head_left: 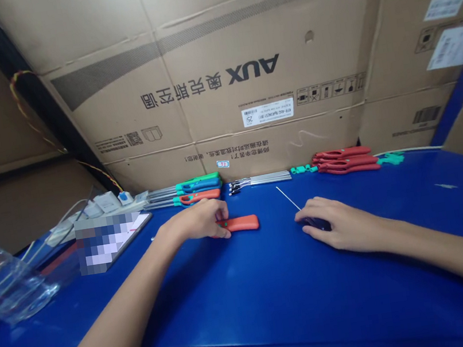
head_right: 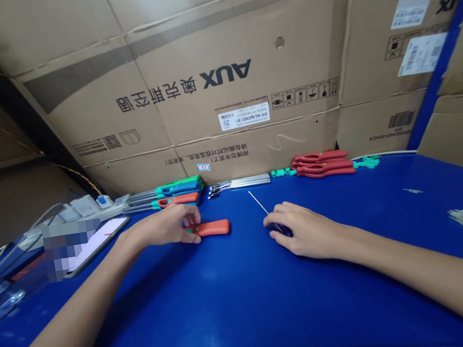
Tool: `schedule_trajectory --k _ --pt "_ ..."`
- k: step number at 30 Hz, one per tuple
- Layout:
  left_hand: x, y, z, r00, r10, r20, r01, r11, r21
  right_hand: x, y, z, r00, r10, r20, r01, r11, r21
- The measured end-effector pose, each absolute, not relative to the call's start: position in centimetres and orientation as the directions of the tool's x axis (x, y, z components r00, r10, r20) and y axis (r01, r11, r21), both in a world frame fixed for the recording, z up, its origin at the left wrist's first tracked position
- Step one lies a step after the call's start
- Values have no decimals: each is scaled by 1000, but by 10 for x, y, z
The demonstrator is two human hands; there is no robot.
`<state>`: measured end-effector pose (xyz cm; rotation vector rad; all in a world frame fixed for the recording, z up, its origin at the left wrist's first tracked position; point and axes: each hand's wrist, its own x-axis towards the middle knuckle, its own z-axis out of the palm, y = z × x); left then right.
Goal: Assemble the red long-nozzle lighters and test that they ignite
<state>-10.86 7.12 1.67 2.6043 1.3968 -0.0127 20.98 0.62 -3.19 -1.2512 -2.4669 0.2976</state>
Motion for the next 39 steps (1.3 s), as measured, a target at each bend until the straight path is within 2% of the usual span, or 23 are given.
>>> schedule_trajectory --k 5,7,11,15,25,39 --pt "-121 72 30 552 825 -121 834 -543 101 211 7 -32 -551 803 225 725 595 -347" --pt "-129 74 37 535 843 -43 844 -534 48 211 8 -32 -552 802 228 723 597 -348" --pt "-145 89 41 410 891 198 912 -406 -59 211 8 -32 -556 797 235 723 603 -336" --pt "-157 106 31 383 880 280 924 -367 -111 210 7 -31 -554 804 219 735 595 -324" --pt "-161 123 8 453 844 288 891 -416 -182 211 6 -32 -564 798 212 733 602 -317" --pt "-154 129 -7 353 897 266 925 -291 -246 210 8 -30 -579 791 198 734 612 -295"
